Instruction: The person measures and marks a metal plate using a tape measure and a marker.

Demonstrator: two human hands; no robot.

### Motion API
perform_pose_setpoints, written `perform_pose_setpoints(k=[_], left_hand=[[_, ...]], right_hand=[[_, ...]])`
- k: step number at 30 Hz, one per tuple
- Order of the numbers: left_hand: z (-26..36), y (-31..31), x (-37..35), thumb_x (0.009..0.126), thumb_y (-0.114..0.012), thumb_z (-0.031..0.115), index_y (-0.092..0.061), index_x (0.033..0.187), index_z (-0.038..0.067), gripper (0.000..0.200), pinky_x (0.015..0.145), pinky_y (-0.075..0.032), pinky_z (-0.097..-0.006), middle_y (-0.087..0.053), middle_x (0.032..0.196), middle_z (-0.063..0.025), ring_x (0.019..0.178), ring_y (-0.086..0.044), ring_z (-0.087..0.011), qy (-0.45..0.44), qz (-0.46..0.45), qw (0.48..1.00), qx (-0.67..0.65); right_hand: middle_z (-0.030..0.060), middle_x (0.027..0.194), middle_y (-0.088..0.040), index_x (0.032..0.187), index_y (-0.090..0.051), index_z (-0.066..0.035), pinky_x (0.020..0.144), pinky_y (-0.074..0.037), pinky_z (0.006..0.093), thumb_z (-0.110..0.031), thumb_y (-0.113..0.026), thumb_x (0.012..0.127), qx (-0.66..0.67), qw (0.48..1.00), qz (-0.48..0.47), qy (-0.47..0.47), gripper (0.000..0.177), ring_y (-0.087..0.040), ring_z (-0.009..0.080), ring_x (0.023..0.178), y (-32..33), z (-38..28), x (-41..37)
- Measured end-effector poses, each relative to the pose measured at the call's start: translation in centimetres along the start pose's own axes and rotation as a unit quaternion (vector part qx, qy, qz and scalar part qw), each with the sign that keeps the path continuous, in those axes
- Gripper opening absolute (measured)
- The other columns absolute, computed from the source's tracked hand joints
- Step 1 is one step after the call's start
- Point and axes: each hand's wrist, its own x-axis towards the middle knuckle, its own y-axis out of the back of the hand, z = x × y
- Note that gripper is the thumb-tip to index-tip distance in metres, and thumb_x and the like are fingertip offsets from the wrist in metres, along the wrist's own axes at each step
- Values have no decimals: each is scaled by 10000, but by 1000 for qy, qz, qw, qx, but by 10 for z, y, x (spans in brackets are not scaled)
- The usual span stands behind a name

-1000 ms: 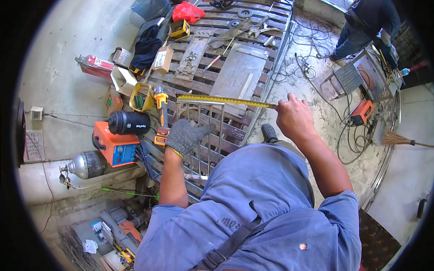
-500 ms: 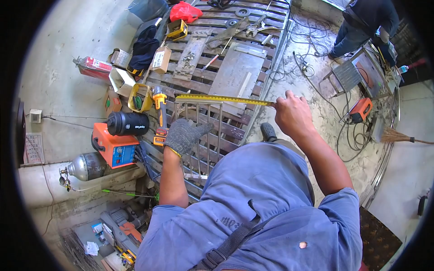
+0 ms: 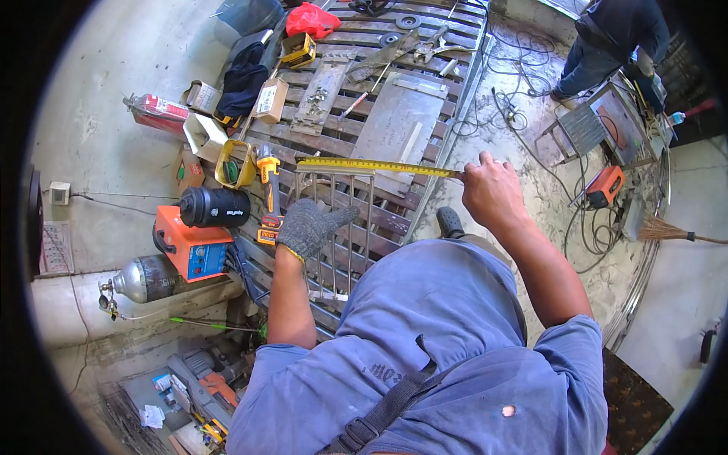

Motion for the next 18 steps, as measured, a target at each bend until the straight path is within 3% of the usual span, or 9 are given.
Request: perform_pose_setpoints(k=[8, 18], left_hand=[[-2, -6, -2, 1075, -574, 220, -586, 1515, 514, 530, 677, -606, -542, -707, 902, -181, 769, -735, -396, -22, 15, 999, 32], [-2, -4, 0, 1088, -565, 262, -609, 1494, 516, 481, 667, -600, -545, -707, 893, -190, 761, -733, -406, -14, -2, 1000, 8]], right_hand=[[172, 1046, -675, 1004, -801, -70, 852, -527, 487, -274, -645, 1047, -1, 1000, -4, -1, 260, -675, 383, 942, 0, 0, 0], [186, 1031, -675, 993, -800, -62, 877, -518, 485, -261, -633, 1053, -2, 1000, -9, 3, 267, -684, 369, 948, -3, 1, 0]])
